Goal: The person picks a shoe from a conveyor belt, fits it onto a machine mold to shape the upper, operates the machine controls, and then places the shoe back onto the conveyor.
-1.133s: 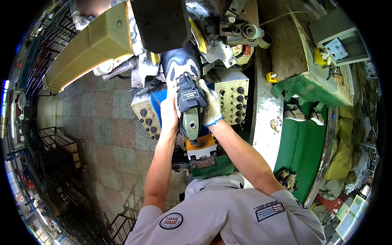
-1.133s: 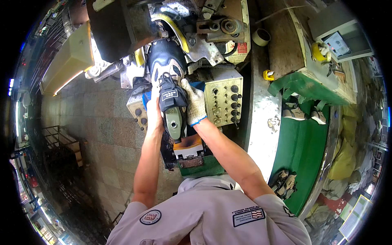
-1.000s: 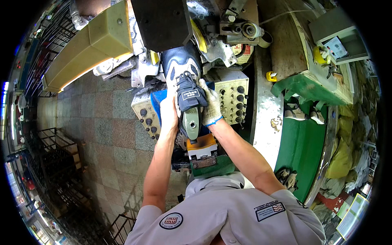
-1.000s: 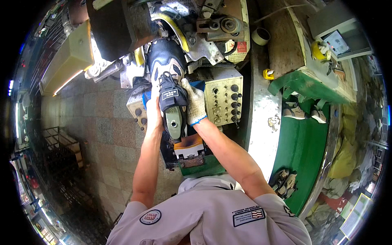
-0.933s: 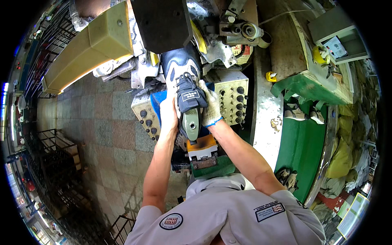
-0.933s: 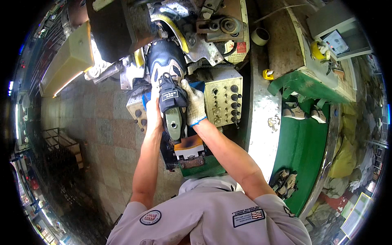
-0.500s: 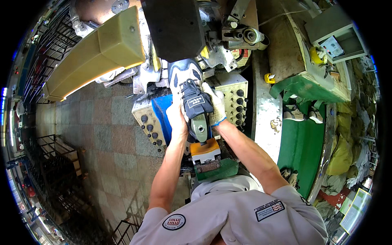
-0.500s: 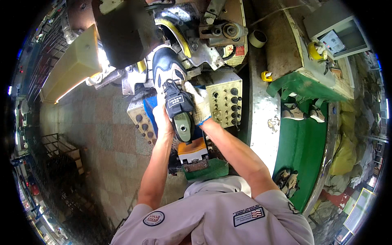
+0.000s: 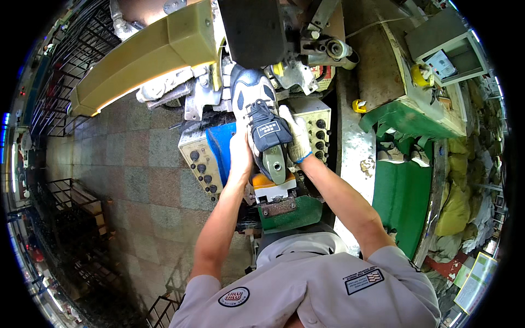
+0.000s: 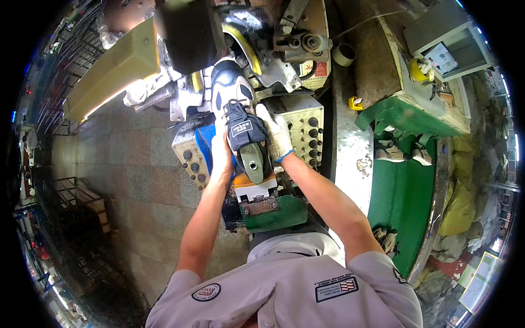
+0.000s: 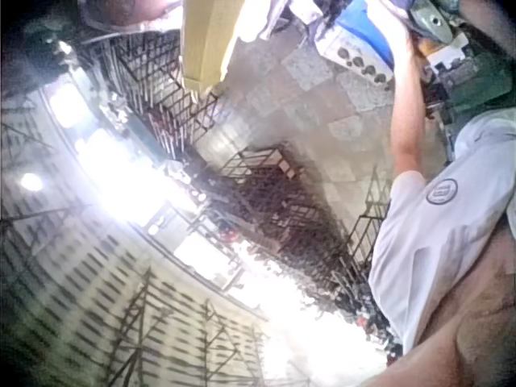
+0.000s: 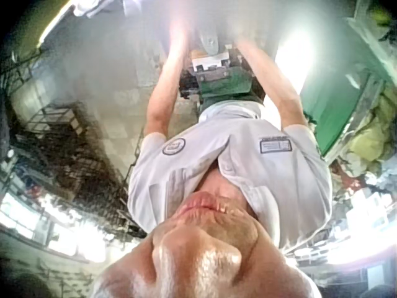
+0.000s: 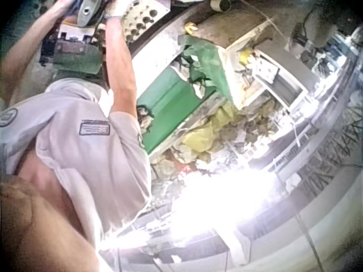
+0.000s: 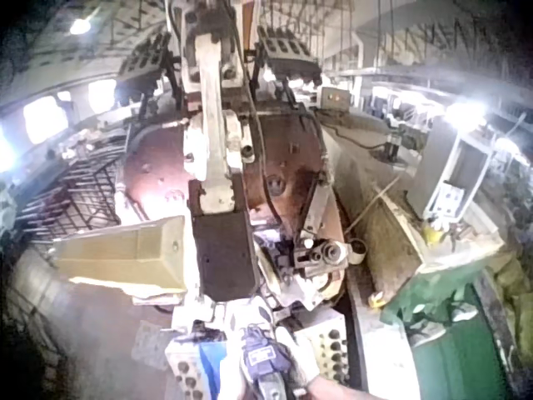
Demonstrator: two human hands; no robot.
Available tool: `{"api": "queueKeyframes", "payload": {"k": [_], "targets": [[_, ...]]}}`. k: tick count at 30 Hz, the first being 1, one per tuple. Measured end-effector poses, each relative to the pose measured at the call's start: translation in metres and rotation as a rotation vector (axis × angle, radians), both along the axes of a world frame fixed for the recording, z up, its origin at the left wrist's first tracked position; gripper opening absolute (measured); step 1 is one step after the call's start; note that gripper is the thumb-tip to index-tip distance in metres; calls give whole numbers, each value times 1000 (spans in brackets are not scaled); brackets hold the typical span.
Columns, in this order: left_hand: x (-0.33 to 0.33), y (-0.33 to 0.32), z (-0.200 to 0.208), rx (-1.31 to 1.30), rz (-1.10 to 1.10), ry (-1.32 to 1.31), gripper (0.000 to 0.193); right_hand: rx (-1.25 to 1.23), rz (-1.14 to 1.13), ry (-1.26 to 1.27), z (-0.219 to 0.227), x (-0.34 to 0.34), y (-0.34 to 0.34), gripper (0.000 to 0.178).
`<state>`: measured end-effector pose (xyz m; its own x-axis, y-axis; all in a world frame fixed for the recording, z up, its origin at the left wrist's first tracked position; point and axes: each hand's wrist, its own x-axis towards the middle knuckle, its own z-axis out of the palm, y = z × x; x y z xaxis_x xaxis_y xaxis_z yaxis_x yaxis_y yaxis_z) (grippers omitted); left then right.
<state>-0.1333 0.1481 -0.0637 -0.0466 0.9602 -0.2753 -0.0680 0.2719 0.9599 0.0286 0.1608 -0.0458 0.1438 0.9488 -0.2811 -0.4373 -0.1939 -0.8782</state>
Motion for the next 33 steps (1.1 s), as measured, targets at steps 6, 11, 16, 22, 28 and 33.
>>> {"api": "queueKeyframes", "payload": {"k": [6, 11, 16, 22, 28, 33], "targets": [[-35, -84, -59, -17, 351, 312, 52, -101, -114, 1, -8, 84, -70, 54], [-8, -155, -160, 180, 71, 761, 78, -224, -177, 127, -60, 153, -155, 45], [-26, -139, -172, 226, -36, 969, 75, -314, -113, 3, -58, 160, -184, 45], [-56, -145, -89, -167, -74, 803, 66, -247, -12, 21, -53, 169, -168, 41], [-84, -191, 86, -24, 161, 472, 45, -81, 110, -106, 56, 114, -160, 58], [-71, -192, 187, 44, 103, 146, 44, 367, 456, -67, 119, 48, -161, 96]]}}
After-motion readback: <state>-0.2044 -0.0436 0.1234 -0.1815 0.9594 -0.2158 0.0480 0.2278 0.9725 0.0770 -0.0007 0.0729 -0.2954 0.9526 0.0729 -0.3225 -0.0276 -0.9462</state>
